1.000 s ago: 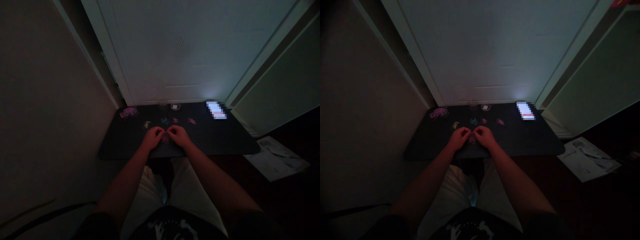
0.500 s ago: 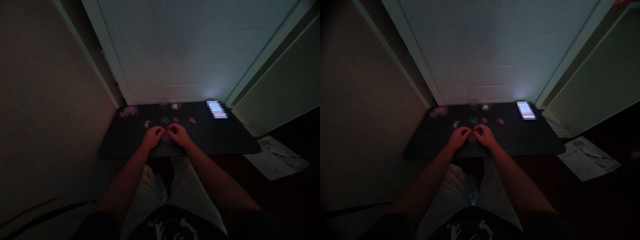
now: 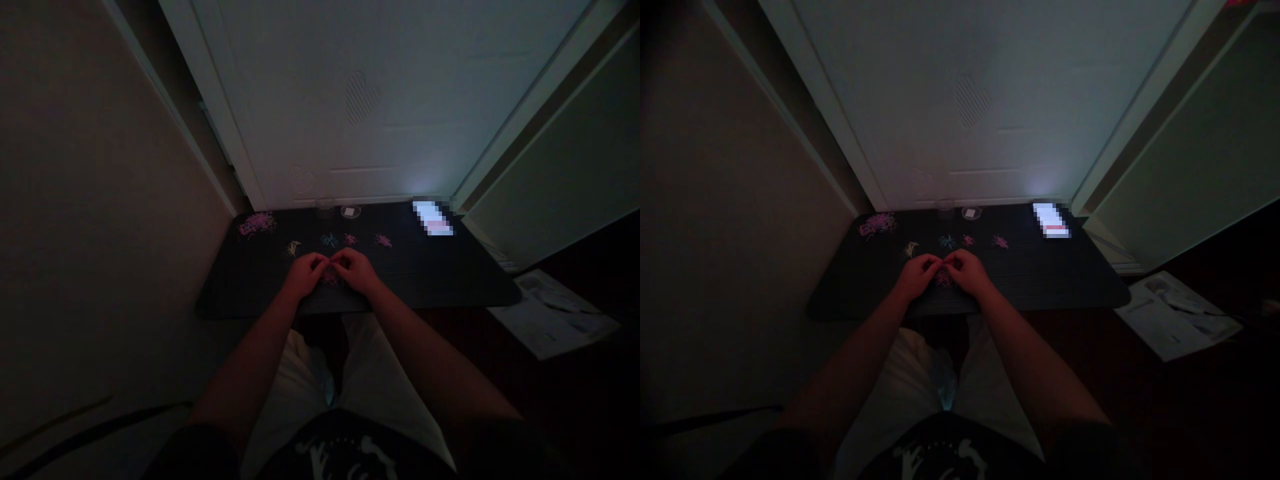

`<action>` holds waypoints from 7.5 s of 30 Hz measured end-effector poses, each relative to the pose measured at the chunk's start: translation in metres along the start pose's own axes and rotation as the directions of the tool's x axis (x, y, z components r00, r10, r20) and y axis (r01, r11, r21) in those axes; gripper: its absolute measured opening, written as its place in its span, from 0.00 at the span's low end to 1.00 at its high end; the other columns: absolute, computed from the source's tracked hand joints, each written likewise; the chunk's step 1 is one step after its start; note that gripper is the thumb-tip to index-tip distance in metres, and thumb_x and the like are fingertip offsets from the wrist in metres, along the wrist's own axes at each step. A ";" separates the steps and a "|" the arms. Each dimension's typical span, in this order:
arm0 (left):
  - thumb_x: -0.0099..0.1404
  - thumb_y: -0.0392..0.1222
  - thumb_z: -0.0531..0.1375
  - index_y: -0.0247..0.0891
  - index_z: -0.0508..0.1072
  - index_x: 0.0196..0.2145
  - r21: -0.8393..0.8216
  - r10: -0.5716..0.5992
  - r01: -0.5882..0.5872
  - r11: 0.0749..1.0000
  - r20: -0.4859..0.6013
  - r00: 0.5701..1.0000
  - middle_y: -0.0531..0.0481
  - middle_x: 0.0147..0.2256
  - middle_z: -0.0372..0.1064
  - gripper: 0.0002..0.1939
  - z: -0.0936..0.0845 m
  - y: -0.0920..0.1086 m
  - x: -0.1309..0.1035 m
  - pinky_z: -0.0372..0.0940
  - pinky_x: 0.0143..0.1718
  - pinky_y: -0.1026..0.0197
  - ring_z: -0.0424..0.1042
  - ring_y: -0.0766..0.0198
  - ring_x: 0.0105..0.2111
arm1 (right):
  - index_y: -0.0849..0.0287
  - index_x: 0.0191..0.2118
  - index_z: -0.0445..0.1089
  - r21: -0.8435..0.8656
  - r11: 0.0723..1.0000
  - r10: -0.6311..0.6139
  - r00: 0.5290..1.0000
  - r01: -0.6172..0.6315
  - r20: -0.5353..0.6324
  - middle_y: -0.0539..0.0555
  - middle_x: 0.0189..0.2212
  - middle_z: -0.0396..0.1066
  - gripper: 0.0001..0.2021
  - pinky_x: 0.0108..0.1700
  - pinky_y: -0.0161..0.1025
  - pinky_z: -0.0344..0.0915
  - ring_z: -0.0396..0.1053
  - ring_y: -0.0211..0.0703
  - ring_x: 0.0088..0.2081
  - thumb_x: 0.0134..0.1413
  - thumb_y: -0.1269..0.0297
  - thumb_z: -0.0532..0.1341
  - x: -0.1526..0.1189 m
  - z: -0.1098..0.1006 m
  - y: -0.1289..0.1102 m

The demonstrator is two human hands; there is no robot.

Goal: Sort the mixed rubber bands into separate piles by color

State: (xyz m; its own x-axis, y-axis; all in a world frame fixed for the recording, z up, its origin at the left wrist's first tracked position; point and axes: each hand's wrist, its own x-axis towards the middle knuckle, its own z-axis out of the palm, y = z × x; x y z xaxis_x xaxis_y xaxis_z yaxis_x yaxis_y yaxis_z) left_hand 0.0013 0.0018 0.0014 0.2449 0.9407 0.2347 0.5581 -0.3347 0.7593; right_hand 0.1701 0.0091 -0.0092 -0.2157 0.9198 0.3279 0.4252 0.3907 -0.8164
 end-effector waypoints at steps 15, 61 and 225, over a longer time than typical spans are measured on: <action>0.60 0.46 0.56 0.37 0.72 0.34 -0.012 -0.011 0.011 1.000 0.009 1.000 0.51 0.30 0.72 0.10 0.000 0.001 -0.001 0.64 0.31 0.64 0.69 0.67 0.28 | 0.60 0.28 0.69 -0.017 1.000 0.014 1.000 -0.014 0.004 0.49 0.24 0.66 0.04 0.29 0.33 0.58 0.62 0.35 0.26 0.47 0.67 0.58 -0.001 0.000 -0.002; 0.60 0.45 0.55 0.36 0.70 0.31 -0.054 0.001 0.001 0.999 0.040 0.999 0.52 0.28 0.69 0.09 0.002 -0.002 -0.001 0.61 0.29 0.66 0.67 0.67 0.28 | 0.59 0.29 0.65 -0.071 0.997 0.017 0.992 -0.026 -0.124 0.49 0.24 0.65 0.04 0.29 0.34 0.57 0.62 0.37 0.26 0.51 0.68 0.54 -0.002 0.000 -0.009; 0.60 0.42 0.55 0.37 0.71 0.33 0.060 -0.035 0.039 0.997 -0.055 0.998 0.51 0.30 0.70 0.08 0.002 0.003 -0.001 0.61 0.30 0.64 0.67 0.67 0.27 | 0.59 0.28 0.72 -0.495 0.839 0.065 0.945 -0.226 -0.320 0.56 0.27 0.69 0.09 0.35 0.40 0.60 0.64 0.44 0.30 0.49 0.63 0.57 0.030 -0.040 0.034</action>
State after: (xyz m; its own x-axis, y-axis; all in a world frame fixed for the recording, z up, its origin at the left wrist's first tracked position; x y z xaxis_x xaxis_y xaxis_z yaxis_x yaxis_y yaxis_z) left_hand 0.0046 -0.0001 0.0020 0.1808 0.9536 0.2408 0.6134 -0.3007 0.7303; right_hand 0.2128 0.0512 -0.0083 0.1056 0.9065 0.4087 0.8407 0.1381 -0.5236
